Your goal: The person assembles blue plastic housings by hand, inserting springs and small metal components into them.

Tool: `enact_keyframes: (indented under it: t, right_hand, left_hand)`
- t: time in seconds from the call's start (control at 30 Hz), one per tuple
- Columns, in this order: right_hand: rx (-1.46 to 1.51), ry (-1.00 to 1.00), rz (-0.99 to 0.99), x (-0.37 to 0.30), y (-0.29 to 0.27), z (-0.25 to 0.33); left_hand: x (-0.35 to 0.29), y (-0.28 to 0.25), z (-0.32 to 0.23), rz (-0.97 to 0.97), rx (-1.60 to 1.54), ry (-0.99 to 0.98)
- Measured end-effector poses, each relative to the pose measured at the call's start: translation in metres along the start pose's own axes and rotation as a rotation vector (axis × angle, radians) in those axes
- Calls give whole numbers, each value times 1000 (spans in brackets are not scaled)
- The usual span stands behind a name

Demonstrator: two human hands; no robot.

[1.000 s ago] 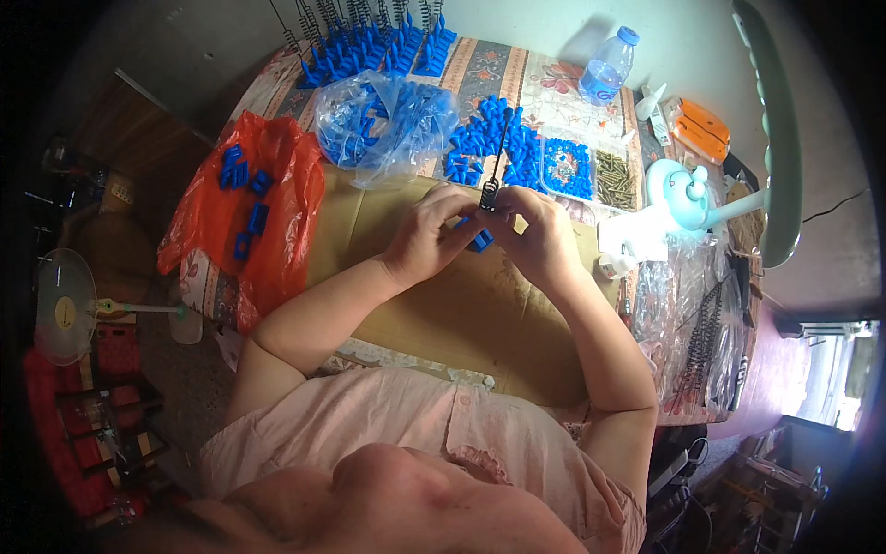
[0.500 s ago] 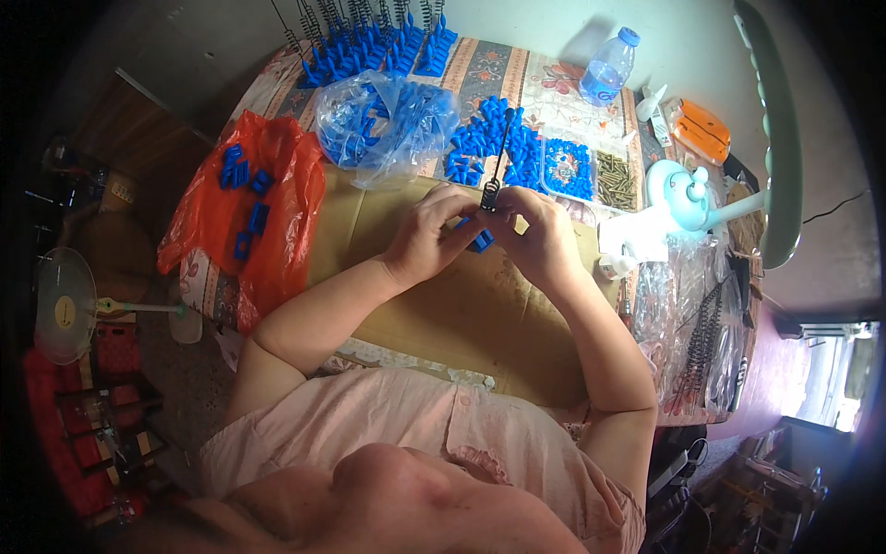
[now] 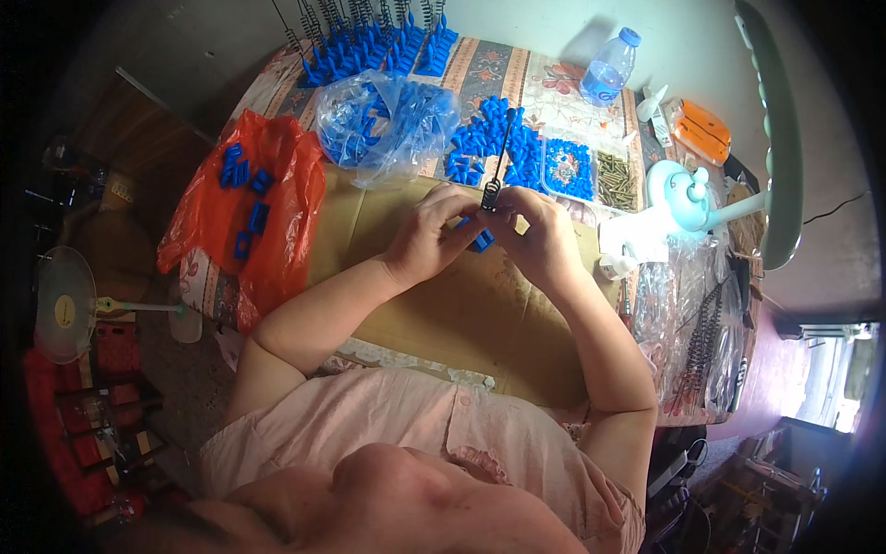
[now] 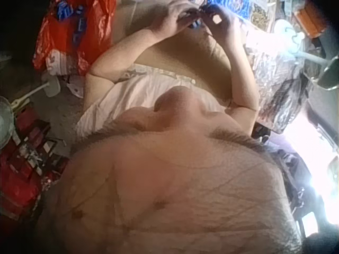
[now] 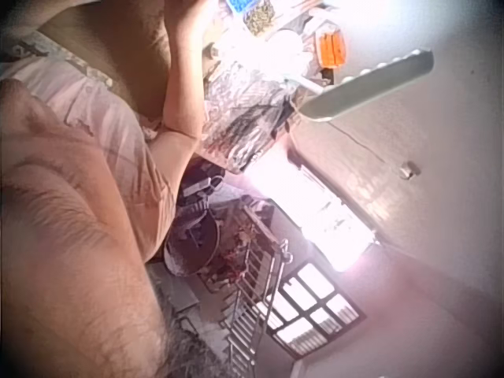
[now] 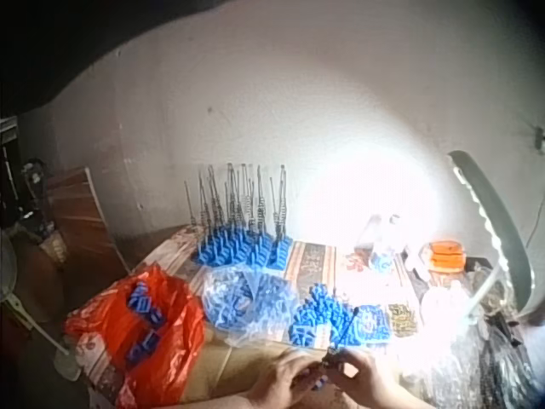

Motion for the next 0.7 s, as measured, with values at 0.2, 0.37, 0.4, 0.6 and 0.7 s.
enact_keyframes:
  t: [0.2, 0.37, 0.4, 0.6, 0.7]
  right_hand:
    - [-8, -15, -1, 1, 0, 1]
    - [-9, -13, -9, 1, 0, 1]
    - [-9, -13, -9, 1, 0, 1]
    - [-3, 0, -4, 1, 0, 1]
    - [-16, -18, -13, 0, 0, 1]
  left_hand:
    - [0, 0, 0, 24, 2, -9]
    - [1, 0, 1, 24, 3, -1]
    - [0, 0, 1, 21, 8, 6]
    - [-2, 1, 2, 62, 19, 9]
    - [-2, 1, 1, 67, 15, 15]
Point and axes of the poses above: each hand's wrist, its own x-axis towards the middle knuckle, its own y-axis out of the palm, z = x × y, the point moved 6 cm from there along x, towards the middle knuckle, and after that the axes turned 2 degrees about -x, right-handed, at the moved point
